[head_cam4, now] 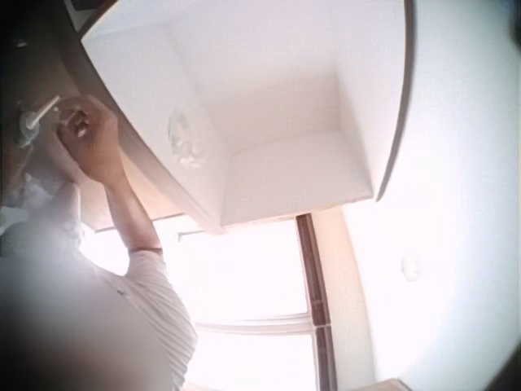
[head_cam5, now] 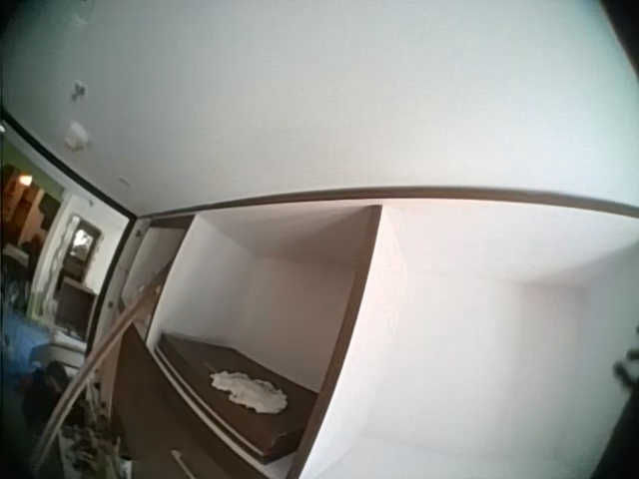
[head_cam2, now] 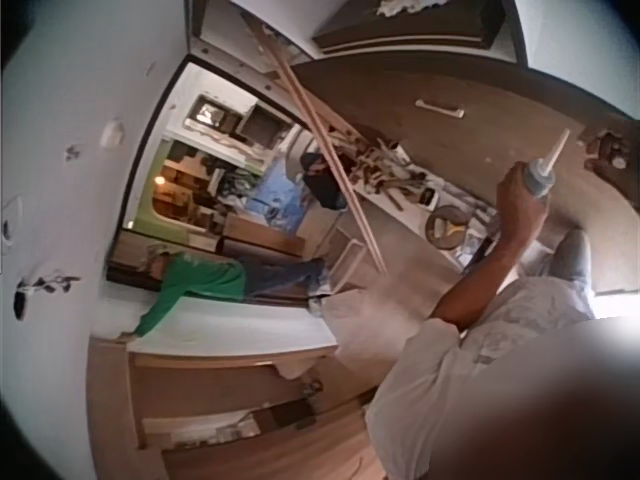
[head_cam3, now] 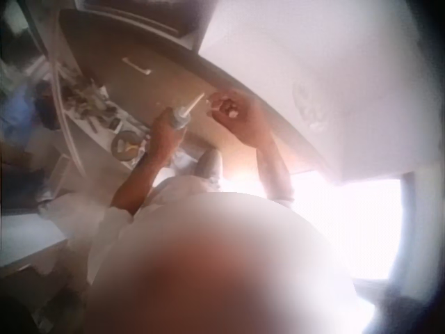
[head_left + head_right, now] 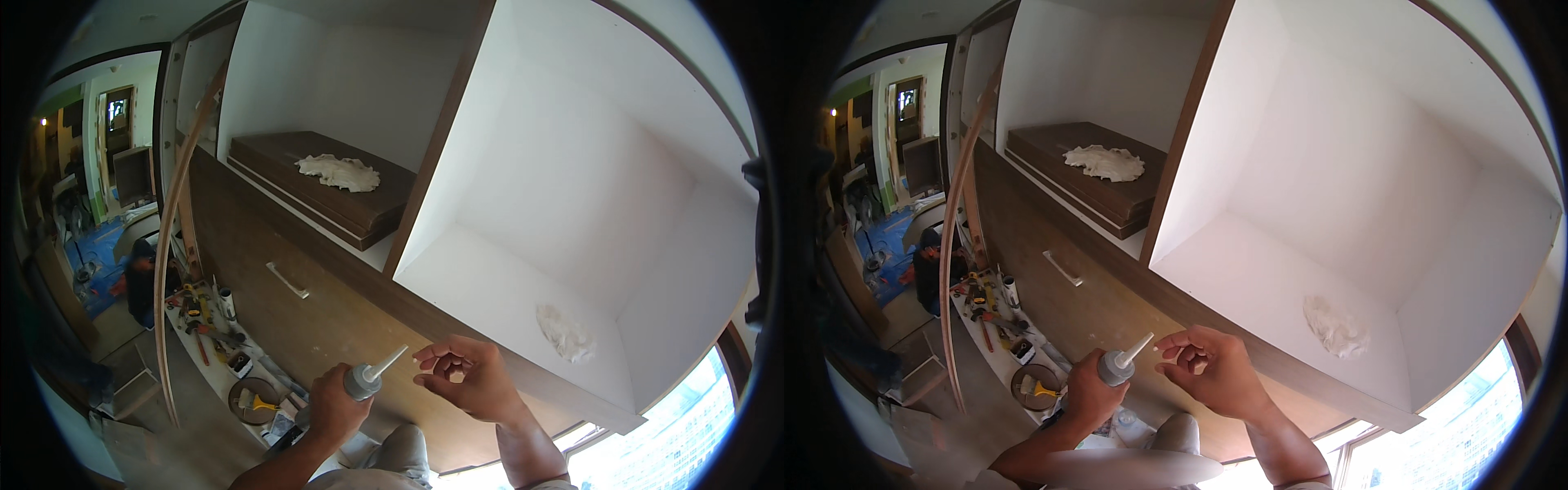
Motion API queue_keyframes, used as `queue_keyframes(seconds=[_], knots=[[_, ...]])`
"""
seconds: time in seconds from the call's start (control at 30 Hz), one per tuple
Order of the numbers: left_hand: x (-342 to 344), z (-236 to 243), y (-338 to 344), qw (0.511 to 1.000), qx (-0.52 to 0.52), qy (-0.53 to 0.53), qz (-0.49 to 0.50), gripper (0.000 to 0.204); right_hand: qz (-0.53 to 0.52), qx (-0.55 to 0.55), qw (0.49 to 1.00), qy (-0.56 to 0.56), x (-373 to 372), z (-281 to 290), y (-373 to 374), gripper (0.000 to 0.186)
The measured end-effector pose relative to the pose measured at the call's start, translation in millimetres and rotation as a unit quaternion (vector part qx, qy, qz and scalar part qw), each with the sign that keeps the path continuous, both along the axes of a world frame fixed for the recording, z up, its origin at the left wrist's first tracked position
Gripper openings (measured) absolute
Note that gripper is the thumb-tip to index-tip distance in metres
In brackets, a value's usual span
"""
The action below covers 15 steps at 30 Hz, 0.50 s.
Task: The person applies white sealant from a caulking gun to the interior corners and edges of a white cabinet. They repeatedly dispense small amounts and smooth the bead with a finger along the seams.
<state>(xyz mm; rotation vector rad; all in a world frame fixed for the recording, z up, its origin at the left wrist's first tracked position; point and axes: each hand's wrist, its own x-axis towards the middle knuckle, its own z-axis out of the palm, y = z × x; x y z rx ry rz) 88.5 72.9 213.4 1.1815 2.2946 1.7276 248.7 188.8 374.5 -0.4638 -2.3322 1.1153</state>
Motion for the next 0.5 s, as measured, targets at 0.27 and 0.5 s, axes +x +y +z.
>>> queue_keyframes(seconds=[0.27,0.5], knots=[[-33,-56,-13,0.997,-0.015,-0.074,-0.007,0.041,-0.052,0.07,0.995,-0.039,3,95,88,0.026],[-53,-233,-77,0.994,-0.018,-0.099,-0.044,0.048,-0.251,0.404,0.879,0.008,-44,191,252,0.044]])
